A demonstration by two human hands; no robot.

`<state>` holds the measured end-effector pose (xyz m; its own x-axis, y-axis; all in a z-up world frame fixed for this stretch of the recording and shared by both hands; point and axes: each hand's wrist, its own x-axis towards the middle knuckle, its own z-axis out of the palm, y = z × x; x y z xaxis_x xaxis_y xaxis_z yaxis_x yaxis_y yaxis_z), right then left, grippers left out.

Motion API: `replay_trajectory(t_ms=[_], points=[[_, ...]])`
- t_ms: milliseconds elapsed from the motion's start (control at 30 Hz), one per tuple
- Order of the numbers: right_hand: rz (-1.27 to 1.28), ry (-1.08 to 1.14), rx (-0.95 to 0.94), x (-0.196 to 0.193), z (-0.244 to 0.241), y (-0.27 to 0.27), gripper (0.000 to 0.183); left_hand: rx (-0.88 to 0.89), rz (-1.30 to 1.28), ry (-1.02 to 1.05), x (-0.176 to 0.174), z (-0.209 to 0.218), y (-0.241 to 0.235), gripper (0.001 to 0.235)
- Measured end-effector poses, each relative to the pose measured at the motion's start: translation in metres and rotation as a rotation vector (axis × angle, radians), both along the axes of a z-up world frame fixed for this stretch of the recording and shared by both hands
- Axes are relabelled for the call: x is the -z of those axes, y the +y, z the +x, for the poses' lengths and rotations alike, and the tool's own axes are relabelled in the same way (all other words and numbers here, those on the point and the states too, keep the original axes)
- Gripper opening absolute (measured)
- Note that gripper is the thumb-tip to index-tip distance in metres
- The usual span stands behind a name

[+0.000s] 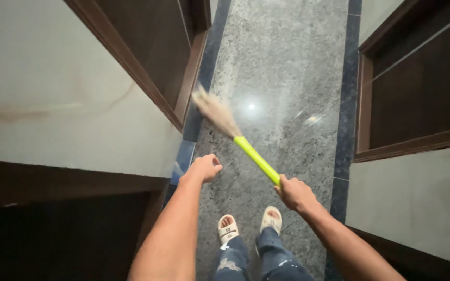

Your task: Sweeping a tiled hallway floor using a traditional broom and a dustpan.

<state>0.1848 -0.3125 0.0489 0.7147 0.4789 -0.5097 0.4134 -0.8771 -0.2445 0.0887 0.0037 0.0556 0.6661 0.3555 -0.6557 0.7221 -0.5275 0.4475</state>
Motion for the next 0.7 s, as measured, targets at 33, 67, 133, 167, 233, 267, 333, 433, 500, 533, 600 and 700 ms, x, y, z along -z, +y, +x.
replay_trajectory(t_ms=[33,67,133,167,233,267,333,433,500,533,600,700], points=[[-0.021,0.009,-0.055,0.0,0.002,0.003,0.037,0.015,-0.003,-0.019,0.001,0.006,-0.005,0.04],[-0.041,0.021,-0.117,0.001,0.004,0.005,0.038,0.024,-0.004,-0.035,0.002,0.011,-0.011,0.041],[-0.072,0.031,-0.145,0.005,0.022,0.006,0.037,-0.001,-0.003,-0.021,-0.009,0.02,-0.024,0.04],[-0.101,0.037,-0.166,0.007,0.031,0.006,0.035,-0.018,0.001,-0.01,-0.015,0.024,-0.031,0.04],[-0.124,0.066,-0.136,0.033,0.054,-0.006,0.035,-0.06,0.013,-0.014,-0.022,0.024,-0.039,0.04],[-0.142,0.087,-0.084,0.046,0.067,-0.008,0.034,-0.08,0.032,-0.025,-0.026,0.026,-0.04,0.041],[-0.111,0.117,-0.044,0.051,0.091,-0.024,0.036,-0.136,0.024,0.028,-0.032,0.022,-0.046,0.039],[0.008,0.127,0.003,0.068,0.111,-0.058,0.038,-0.173,0.06,0.031,-0.01,0.013,-0.044,0.038],[0.108,0.099,0.003,0.067,0.127,-0.069,0.038,-0.159,0.113,-0.024,-0.004,0.026,-0.036,0.038],[0.143,0.103,-0.032,0.059,0.126,-0.074,0.037,-0.152,0.108,0.001,-0.008,0.03,-0.038,0.037],[0.185,0.105,-0.06,0.045,0.125,-0.079,0.036,-0.137,0.11,0.024,-0.022,0.044,-0.044,0.036],[0.128,0.129,-0.118,0.023,0.125,-0.068,0.038,-0.211,0.025,0.176,-0.032,0.072,-0.047,0.037]])
